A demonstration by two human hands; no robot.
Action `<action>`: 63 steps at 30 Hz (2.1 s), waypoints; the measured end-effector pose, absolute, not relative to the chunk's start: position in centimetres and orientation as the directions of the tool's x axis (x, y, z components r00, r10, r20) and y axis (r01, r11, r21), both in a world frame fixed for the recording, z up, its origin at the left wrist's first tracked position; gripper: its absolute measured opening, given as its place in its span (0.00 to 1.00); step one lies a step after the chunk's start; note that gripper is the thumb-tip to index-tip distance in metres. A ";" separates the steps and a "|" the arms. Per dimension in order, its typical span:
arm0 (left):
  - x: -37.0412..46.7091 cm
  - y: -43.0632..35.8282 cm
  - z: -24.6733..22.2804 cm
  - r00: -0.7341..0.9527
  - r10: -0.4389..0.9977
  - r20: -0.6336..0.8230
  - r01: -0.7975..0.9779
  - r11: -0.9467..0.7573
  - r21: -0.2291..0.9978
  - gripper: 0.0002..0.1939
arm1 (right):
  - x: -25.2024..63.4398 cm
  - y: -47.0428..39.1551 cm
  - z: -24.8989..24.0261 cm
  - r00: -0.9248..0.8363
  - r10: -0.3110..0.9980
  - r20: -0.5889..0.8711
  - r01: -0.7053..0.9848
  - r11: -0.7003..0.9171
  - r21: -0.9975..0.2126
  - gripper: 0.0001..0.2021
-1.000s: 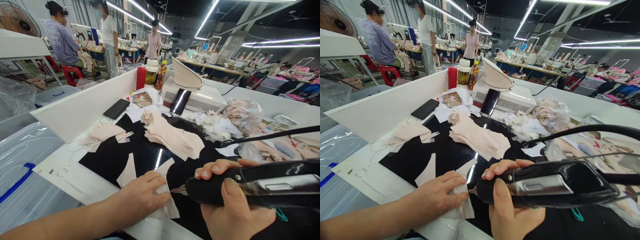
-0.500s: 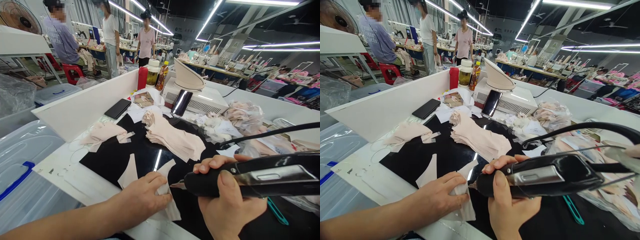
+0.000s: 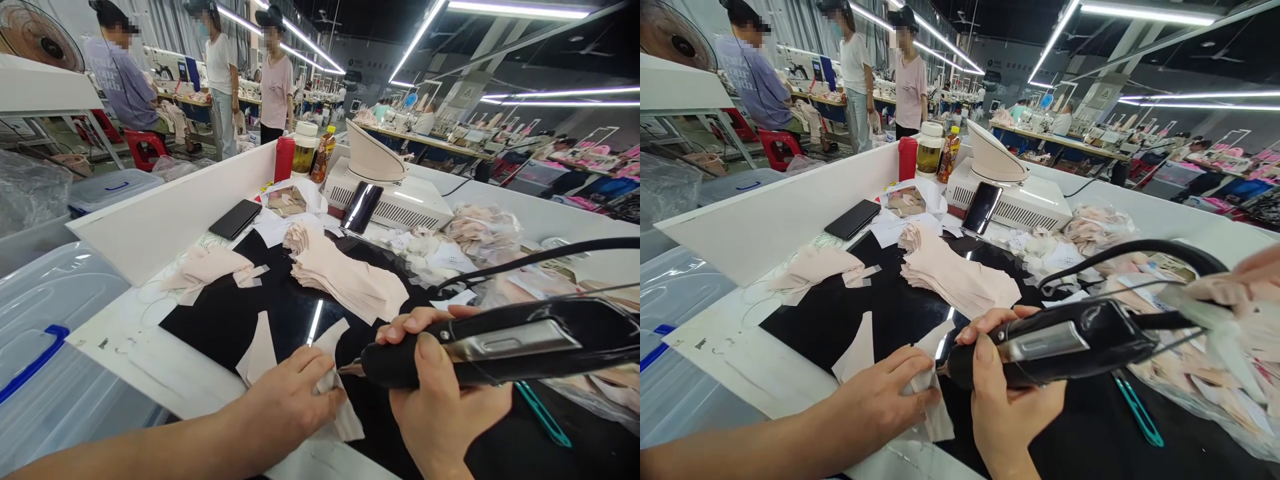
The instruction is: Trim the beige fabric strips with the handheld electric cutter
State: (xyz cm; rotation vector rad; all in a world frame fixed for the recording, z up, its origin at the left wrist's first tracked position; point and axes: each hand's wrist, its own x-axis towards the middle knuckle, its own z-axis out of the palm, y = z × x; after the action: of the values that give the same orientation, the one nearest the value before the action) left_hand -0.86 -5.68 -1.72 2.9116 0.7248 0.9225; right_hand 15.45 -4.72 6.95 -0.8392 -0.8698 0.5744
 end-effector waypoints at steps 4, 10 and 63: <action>-0.5 -7.3 -2.0 0.699 0.439 0.565 0.482 -0.872 0.082 0.09 | 15.8 -5.3 6.9 0.504 0.753 0.422 -0.114 0.543 -0.832 0.18; -1.6 -6.0 -0.1 0.781 0.390 0.488 0.424 -0.905 0.044 0.10 | 16.1 -6.2 6.9 0.466 0.760 0.453 -0.093 0.551 -0.829 0.16; -4.8 2.3 1.7 0.967 0.048 0.252 0.013 -0.990 0.137 0.20 | 15.2 -6.3 6.3 0.481 0.738 0.473 -0.126 0.592 -0.796 0.18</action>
State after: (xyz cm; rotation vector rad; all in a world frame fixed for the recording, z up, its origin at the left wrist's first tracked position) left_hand -4.83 2.30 1.66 2.9815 0.0462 0.3867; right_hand 15.18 -6.25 6.26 -0.7716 -0.9246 0.5960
